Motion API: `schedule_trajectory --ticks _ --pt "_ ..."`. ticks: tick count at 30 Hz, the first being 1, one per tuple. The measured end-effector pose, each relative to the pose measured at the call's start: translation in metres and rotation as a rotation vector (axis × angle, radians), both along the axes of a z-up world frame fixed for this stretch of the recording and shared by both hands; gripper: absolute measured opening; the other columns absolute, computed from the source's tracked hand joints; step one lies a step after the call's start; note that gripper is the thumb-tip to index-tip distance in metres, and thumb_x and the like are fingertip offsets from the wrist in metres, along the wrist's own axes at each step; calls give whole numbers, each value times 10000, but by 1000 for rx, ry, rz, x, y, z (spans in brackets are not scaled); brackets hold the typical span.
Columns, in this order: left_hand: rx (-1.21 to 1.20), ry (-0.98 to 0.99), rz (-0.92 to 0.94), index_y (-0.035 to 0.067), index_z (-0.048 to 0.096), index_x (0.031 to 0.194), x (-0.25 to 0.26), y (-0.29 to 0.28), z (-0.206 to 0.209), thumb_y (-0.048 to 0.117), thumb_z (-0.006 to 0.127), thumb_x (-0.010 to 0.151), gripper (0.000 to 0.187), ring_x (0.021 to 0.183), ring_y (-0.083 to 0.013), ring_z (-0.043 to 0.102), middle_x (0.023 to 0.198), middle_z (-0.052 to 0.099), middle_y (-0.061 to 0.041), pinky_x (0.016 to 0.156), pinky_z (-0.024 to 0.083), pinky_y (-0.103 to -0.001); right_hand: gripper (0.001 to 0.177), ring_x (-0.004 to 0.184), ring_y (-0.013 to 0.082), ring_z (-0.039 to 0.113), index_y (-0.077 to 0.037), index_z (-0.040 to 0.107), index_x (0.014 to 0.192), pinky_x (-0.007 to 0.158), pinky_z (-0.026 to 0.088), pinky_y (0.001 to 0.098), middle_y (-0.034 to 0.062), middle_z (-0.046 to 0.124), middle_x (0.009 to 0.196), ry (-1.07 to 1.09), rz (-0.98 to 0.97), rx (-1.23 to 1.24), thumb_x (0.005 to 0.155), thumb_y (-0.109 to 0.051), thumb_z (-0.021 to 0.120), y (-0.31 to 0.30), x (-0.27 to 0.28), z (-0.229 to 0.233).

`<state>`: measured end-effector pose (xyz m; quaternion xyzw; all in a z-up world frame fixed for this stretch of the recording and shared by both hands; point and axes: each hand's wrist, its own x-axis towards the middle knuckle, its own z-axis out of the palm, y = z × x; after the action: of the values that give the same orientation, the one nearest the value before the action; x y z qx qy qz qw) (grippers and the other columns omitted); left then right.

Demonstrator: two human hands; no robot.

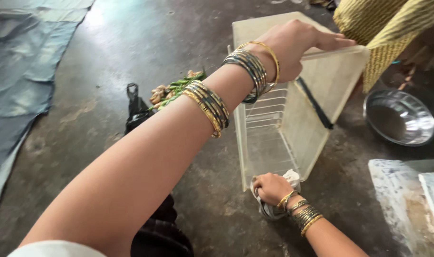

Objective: The person empties vegetables from a transparent plastic container onto the floor and then wipes the inside and outside of the container with a cloth. They rotate the container to clean all sides thoroughly.

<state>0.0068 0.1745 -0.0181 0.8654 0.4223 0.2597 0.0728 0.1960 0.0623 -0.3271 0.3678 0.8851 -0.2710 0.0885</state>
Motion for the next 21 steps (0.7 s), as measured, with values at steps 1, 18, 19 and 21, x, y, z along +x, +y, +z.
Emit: schedule_trajectory --ticks 1,18,19,21 --pt "15 17 23 398 584 1407 3 2 1 -203 514 653 967 1239 -251 636 1380 645 0 1052 519 -328 241 1065 281 682 -263 810 1012 933 536 373 45 737 1099 -95 -120 -53 871 -194 628 0 -4 13" --pt "-236 196 170 521 535 1377 45 -1 25 -32 592 844 771 1193 -187 660 1322 666 98 1015 493 -519 560 1519 379 239 -181 574 1352 1180 276 609 113 322 1597 -212 -321 203 855 -416 681 101 -58 -62" --pt "-235 193 162 519 532 1395 48 1 23 -22 595 862 762 1201 -199 663 1325 676 101 1033 459 -577 592 1523 347 283 -135 587 1343 1201 315 560 101 392 1574 -286 -320 172 840 -428 698 105 -60 -70" --pt "-231 184 141 513 527 1429 51 7 21 -3 600 897 745 1216 -223 668 1330 695 106 1069 392 -693 620 1333 402 458 -154 559 1417 1100 421 530 176 482 1473 -96 -431 89 874 -441 644 106 -63 -82"
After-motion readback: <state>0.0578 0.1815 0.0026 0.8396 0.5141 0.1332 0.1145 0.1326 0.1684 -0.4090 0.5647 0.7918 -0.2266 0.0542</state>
